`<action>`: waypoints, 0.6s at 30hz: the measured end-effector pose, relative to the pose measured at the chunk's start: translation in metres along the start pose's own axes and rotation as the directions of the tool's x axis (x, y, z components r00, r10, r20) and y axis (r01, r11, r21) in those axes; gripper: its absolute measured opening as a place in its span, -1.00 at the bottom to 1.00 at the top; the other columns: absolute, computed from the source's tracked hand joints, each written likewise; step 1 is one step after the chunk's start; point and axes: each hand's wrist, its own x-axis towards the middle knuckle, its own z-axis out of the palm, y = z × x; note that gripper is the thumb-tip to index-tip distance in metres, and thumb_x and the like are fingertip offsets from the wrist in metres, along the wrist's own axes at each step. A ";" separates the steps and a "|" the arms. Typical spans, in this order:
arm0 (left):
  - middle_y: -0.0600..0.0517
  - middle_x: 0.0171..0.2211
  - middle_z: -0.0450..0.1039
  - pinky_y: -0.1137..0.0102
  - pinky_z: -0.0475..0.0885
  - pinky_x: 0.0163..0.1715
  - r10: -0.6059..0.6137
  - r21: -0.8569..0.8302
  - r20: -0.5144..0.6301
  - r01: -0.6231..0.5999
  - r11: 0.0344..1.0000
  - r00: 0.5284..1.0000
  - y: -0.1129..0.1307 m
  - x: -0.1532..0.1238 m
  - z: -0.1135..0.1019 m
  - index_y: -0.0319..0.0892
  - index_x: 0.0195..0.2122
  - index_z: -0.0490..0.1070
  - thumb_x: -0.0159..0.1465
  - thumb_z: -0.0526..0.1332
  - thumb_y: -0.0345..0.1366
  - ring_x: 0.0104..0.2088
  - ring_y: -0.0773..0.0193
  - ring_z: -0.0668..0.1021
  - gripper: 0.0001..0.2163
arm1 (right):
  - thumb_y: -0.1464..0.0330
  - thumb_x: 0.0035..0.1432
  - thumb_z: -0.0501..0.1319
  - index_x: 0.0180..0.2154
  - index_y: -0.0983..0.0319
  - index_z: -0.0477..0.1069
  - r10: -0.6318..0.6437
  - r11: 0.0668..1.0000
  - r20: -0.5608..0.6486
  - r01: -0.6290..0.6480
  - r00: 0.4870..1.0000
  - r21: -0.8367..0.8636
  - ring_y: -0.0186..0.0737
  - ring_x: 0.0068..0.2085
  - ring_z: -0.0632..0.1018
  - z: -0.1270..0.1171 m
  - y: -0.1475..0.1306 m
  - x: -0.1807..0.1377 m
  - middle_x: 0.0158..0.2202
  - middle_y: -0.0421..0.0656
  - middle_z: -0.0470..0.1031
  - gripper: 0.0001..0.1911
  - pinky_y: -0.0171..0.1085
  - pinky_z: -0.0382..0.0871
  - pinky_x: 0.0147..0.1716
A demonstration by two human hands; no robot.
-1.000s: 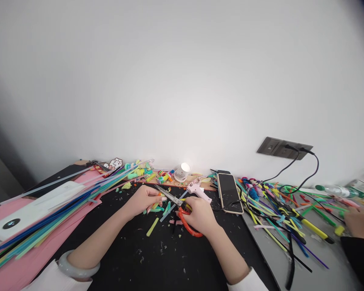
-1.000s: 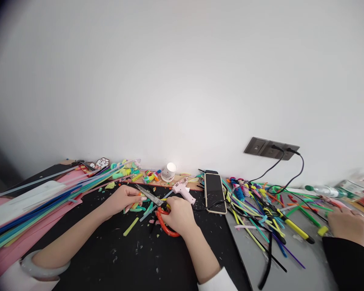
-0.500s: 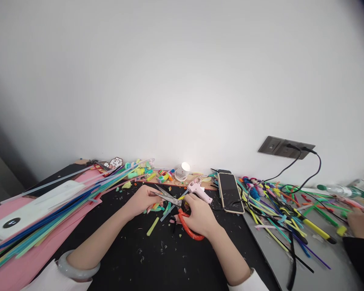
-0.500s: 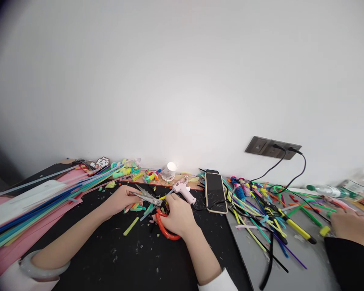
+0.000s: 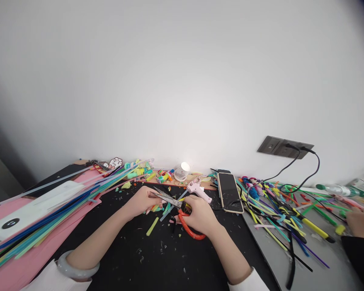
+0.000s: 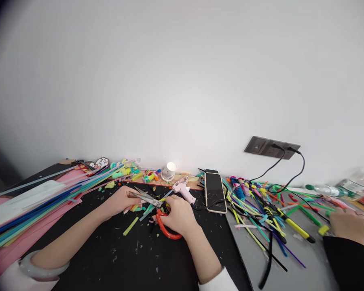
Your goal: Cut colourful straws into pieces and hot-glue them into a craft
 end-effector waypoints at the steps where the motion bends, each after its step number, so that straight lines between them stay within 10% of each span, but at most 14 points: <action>1: 0.06 -0.63 0.41 0.47 0.09 -0.66 -0.001 -0.003 0.004 0.001 1.000 1.000 -0.001 0.000 0.000 -0.25 -0.50 0.53 0.12 0.26 -0.12 -0.72 0.46 0.22 -0.74 | 0.07 -0.02 0.38 -0.55 0.21 0.25 0.002 1.000 0.003 -0.002 1.000 -0.005 -0.33 -0.43 0.29 0.000 0.000 0.000 -0.47 -0.27 0.31 -0.56 -0.35 -0.02 -0.49; 18: 0.18 -0.79 0.19 0.46 0.10 -0.60 0.003 0.030 -0.015 -0.002 1.000 1.000 0.002 0.000 0.000 -0.23 -0.60 0.50 0.12 0.30 -0.11 -0.75 0.44 0.20 -0.71 | 0.07 0.05 0.33 -0.56 0.22 0.24 0.048 0.998 0.006 -0.048 0.999 -0.036 -0.35 -0.47 0.28 0.008 0.000 0.001 -0.50 -0.26 0.32 -0.56 -0.34 -0.05 -0.51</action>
